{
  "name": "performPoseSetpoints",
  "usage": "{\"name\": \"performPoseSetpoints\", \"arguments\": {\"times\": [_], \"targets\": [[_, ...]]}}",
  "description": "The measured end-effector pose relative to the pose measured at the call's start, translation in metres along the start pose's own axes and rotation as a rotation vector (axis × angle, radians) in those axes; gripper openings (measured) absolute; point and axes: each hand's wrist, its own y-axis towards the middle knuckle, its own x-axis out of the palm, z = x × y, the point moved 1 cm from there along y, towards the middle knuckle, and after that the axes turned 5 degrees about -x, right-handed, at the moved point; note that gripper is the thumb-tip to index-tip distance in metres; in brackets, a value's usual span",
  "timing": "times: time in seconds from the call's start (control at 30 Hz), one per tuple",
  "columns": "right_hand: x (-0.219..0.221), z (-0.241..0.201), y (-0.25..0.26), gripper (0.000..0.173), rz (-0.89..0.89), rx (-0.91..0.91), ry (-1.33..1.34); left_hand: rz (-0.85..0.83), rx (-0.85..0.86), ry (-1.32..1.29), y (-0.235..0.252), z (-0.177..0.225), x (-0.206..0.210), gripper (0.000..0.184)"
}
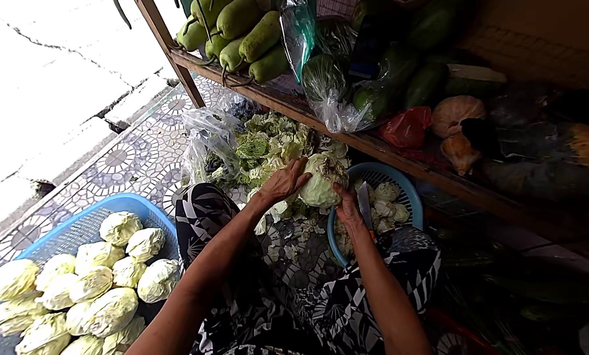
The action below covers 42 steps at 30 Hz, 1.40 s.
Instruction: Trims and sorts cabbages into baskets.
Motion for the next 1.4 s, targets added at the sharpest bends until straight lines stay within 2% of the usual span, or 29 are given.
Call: {"name": "performPoseSetpoints", "arguments": {"times": [0.13, 0.23, 0.37, 0.47, 0.53, 0.6, 0.7, 0.83, 0.87, 0.93, 1.0, 1.17, 1.27, 1.4], "targets": [[-0.002, -0.003, 0.002, 0.081, -0.01, -0.019, -0.032, 0.119, 0.075, 0.131, -0.003, 0.003, 0.007, 0.046], [-0.001, -0.002, 0.001, 0.082, -0.011, -0.01, -0.014, 0.234, 0.054, 0.11, -0.004, 0.005, 0.009, 0.037], [-0.001, 0.004, 0.001, 0.084, 0.0, 0.014, 0.073, 0.231, -0.273, -0.131, -0.011, 0.011, 0.0, 0.036], [0.002, 0.005, -0.002, 0.065, 0.037, 0.091, 0.198, 0.279, -0.609, -0.545, 0.007, -0.009, -0.003, 0.045], [0.004, 0.004, -0.003, 0.062, 0.054, 0.113, 0.225, 0.219, -0.697, -0.741, 0.013, -0.022, 0.0, 0.055], [0.002, 0.003, 0.0, 0.071, 0.055, 0.093, 0.17, 0.06, -0.601, -0.772, 0.002, -0.015, 0.0, 0.071], [-0.002, 0.001, 0.004, 0.08, 0.018, -0.007, 0.025, -0.14, -0.412, -0.761, -0.004, -0.001, -0.004, 0.071], [-0.001, -0.002, 0.0, 0.101, 0.015, -0.124, -0.045, -0.041, -0.296, -0.651, 0.0, 0.009, 0.001, 0.06], [0.001, -0.001, -0.001, 0.099, 0.045, -0.115, -0.017, -0.02, -0.26, -0.622, 0.0, 0.009, 0.002, 0.06], [0.004, 0.001, -0.001, 0.079, 0.09, -0.051, 0.046, -0.007, -0.171, -0.541, 0.001, 0.008, 0.006, 0.061], [0.0, 0.005, 0.002, 0.068, 0.1, 0.017, 0.087, 0.008, -0.084, -0.429, 0.0, 0.006, 0.011, 0.058], [-0.004, -0.003, 0.006, 0.069, 0.091, 0.009, 0.136, -0.082, -0.022, -0.332, 0.0, 0.002, 0.012, 0.066], [-0.001, -0.009, 0.006, 0.06, 0.107, -0.009, 0.068, -0.085, -0.048, -0.315, 0.0, 0.004, 0.013, 0.064], [0.001, -0.013, 0.006, 0.06, 0.134, -0.01, -0.026, -0.07, -0.063, -0.306, 0.002, 0.004, 0.019, 0.061]]}}
